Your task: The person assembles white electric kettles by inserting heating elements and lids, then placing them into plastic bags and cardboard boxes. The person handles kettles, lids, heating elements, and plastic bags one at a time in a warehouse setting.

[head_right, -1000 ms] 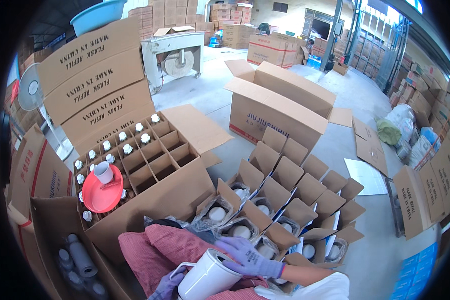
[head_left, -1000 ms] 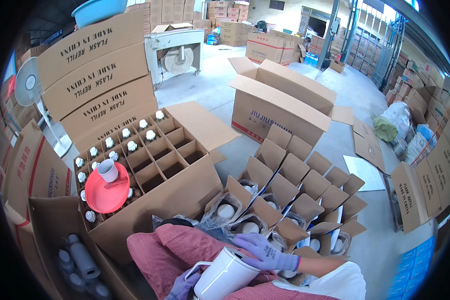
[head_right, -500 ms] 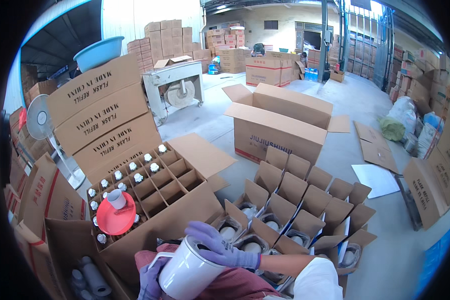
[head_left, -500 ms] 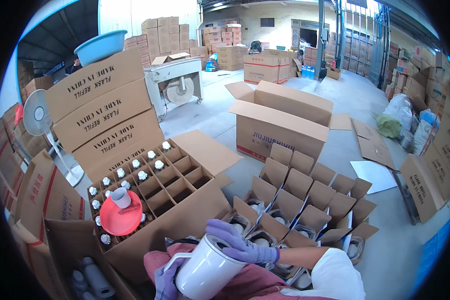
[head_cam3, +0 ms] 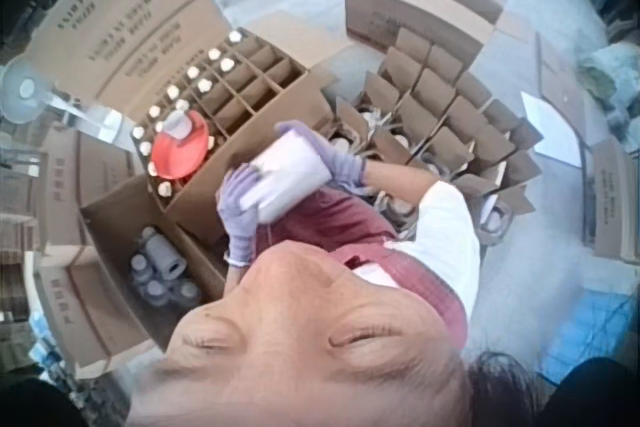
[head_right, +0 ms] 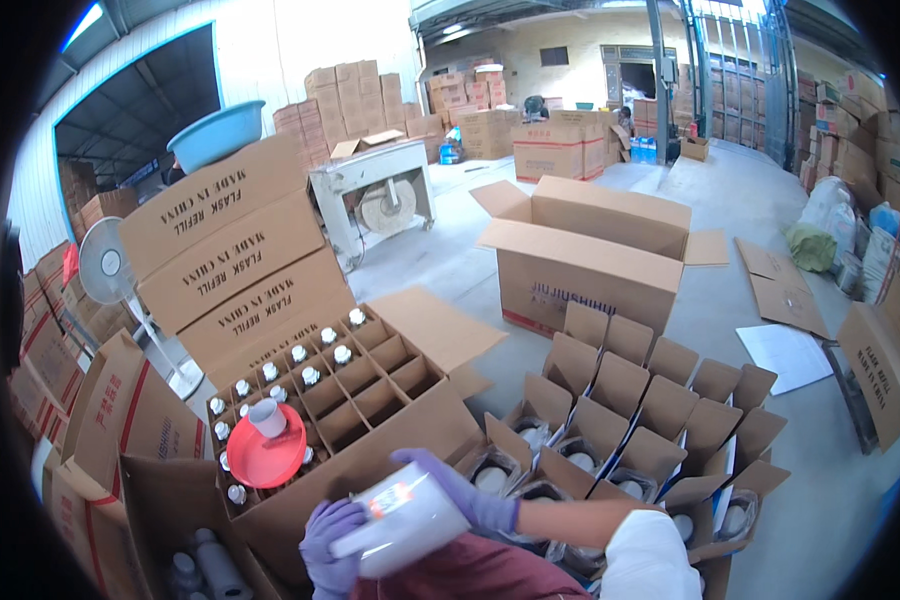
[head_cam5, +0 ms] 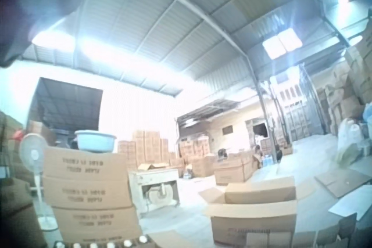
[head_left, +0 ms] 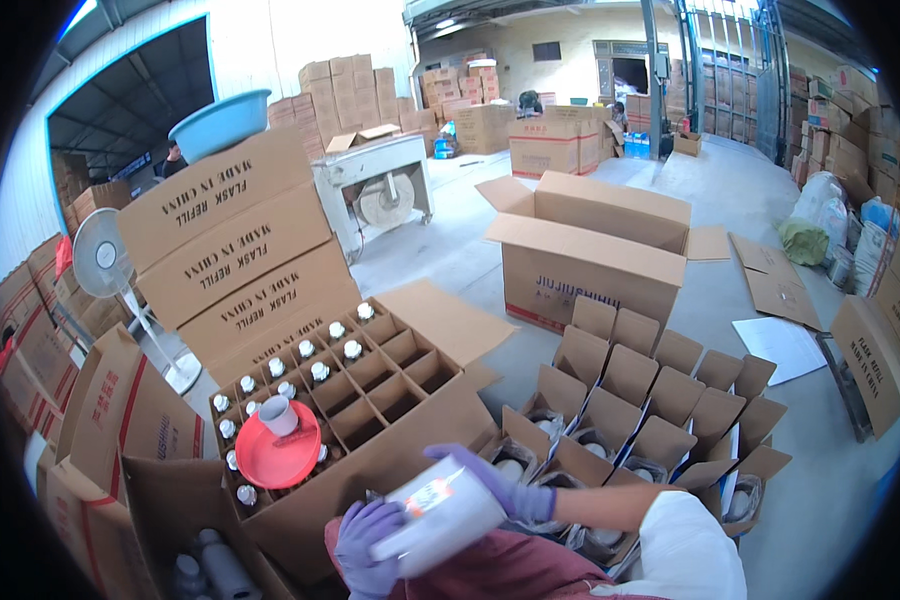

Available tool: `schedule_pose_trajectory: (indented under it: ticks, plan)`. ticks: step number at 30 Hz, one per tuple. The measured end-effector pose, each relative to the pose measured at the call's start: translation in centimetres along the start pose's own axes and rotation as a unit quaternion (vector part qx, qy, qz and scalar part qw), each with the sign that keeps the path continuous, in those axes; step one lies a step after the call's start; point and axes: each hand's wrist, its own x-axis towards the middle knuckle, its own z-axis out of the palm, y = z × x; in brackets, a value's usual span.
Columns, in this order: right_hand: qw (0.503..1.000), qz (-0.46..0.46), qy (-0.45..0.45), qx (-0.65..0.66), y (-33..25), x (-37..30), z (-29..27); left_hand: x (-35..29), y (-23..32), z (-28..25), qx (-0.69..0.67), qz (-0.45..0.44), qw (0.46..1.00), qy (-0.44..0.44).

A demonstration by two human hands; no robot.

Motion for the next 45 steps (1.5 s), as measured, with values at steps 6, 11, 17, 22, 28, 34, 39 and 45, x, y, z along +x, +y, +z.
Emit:
schedule_pose_trajectory:
  ticks: [6, 11, 17, 22, 28, 34, 39, 45]
  plan:
    - [0.925, -0.219, 0.039, -0.309, -0.2, 2.2, -0.9, 1.3, 1.2, -1.9, -0.333, -0.38, 0.862, -0.042]
    - [0.991, -0.003, -0.058, 0.118, 1.2, 1.5, -0.8, 0.9, -0.5, 0.1, -0.24, -0.297, 0.922, 0.063]
    - [0.963, -0.14, -0.114, -0.202, -2.2, 3.8, 1.2, -1.4, -2.2, -1.8, -0.265, -0.282, 0.915, 0.114]
    - [0.959, -0.155, -0.137, -0.195, -6.4, 5.9, 0.1, -1.5, -2.5, -2.8, -0.283, -0.355, 0.887, 0.089]
    - [0.955, -0.162, -0.157, -0.19, -3.5, 10.3, 6.9, -5.8, -4.2, -2.8, -0.569, -0.349, 0.704, 0.245]
    - [0.956, -0.065, -0.164, -0.233, 3.8, 25.7, 10.9, -12.1, -10.2, -6.5, -0.208, -0.335, 0.86, 0.322]
    - [0.807, -0.013, -0.019, -0.59, 15.2, 32.8, 14.1, -9.5, -11.8, -7.4, -0.183, -0.319, 0.84, 0.399]
    - [0.753, -0.13, -0.041, -0.643, 15.5, 31.7, 14.2, -2.8, -13.2, -8.2, -0.686, -0.186, 0.517, 0.477]
